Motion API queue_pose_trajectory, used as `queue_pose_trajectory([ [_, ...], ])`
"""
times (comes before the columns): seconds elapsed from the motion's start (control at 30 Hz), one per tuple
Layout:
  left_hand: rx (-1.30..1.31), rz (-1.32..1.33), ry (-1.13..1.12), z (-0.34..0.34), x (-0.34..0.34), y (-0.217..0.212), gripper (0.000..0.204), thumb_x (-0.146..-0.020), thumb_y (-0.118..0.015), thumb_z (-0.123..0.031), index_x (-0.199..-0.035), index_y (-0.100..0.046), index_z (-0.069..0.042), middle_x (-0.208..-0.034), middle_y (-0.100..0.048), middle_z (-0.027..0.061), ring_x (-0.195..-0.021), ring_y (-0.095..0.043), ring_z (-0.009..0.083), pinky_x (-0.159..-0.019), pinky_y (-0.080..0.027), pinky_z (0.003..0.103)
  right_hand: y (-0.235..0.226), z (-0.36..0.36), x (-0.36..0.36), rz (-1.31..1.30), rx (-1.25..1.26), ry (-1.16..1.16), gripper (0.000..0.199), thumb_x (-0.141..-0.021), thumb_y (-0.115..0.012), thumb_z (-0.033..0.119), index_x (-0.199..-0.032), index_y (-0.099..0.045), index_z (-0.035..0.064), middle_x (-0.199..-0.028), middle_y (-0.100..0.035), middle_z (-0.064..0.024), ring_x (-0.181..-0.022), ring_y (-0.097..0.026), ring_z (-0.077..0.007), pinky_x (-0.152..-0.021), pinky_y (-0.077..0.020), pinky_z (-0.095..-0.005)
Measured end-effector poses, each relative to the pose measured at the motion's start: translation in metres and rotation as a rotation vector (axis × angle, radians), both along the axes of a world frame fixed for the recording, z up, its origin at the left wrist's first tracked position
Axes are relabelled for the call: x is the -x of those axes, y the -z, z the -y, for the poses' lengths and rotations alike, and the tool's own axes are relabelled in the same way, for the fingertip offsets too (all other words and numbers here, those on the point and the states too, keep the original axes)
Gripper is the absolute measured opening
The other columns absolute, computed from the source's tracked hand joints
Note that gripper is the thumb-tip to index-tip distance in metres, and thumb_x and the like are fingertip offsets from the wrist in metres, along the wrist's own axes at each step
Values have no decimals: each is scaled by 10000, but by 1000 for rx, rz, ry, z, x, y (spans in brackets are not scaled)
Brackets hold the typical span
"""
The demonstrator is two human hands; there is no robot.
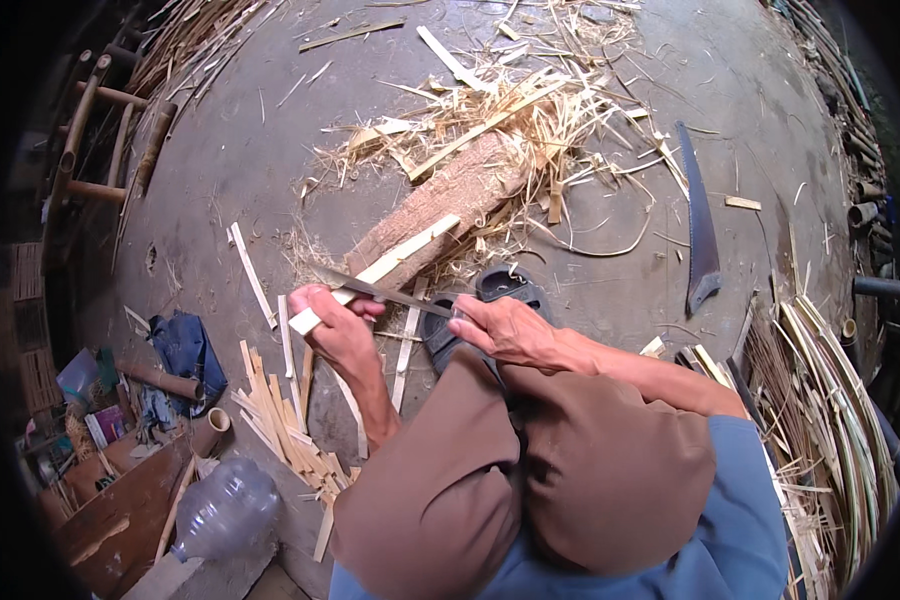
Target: The person sits on the floor and uses a knife to shave thin strips from small wooden pieces. They repeatedly pick up a piece, shave it against a wooden block, and place the finished strip on the floor.
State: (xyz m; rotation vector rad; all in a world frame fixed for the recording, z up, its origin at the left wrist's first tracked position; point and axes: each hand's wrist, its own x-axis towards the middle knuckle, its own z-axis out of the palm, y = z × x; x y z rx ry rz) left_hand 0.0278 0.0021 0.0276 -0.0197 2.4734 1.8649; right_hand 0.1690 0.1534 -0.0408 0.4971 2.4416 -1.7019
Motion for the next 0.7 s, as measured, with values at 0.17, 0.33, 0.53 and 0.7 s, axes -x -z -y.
queue_pose_trajectory([
  [0.17,-128,-15,26,7,8,14,186,-1058,-346,-184,-1022,-397,-9,-796,-514,137,-484,-569,211,-394,-452,280,14,4,-7,-45,-6,6,358,-1019,-480,400,-934,-544,58,-717,-632,-236,-731,-628,-482,-632,-484,-549],
  [0.33,-148,-2,-13,2,8,11,183,-1044,-346,-169,-995,-401,-2,-798,-518,147,-476,-564,211,-382,-482,291,47,-29,-11,30,-184,23,336,-1014,-504,389,-924,-520,66,-686,-598,-264,-721,-600,-500,-575,-449,-541],
  [0.53,-89,21,38,-1,11,12,209,-1014,-364,-206,-998,-414,-3,-688,-551,151,-447,-581,210,-397,-473,284,87,-43,-26,69,-221,82,375,-1009,-491,419,-962,-551,51,-770,-627,-292,-784,-618,-492,-636,-453,-564],
  [0.7,-117,19,-6,2,13,11,171,-1024,-331,-148,-990,-406,2,-803,-514,142,-457,-568,218,-370,-491,296,43,-22,-30,-180,-233,-195,282,-1012,-489,370,-1003,-481,89,-778,-631,-247,-697,-619,-454,-593,-464,-553],
])
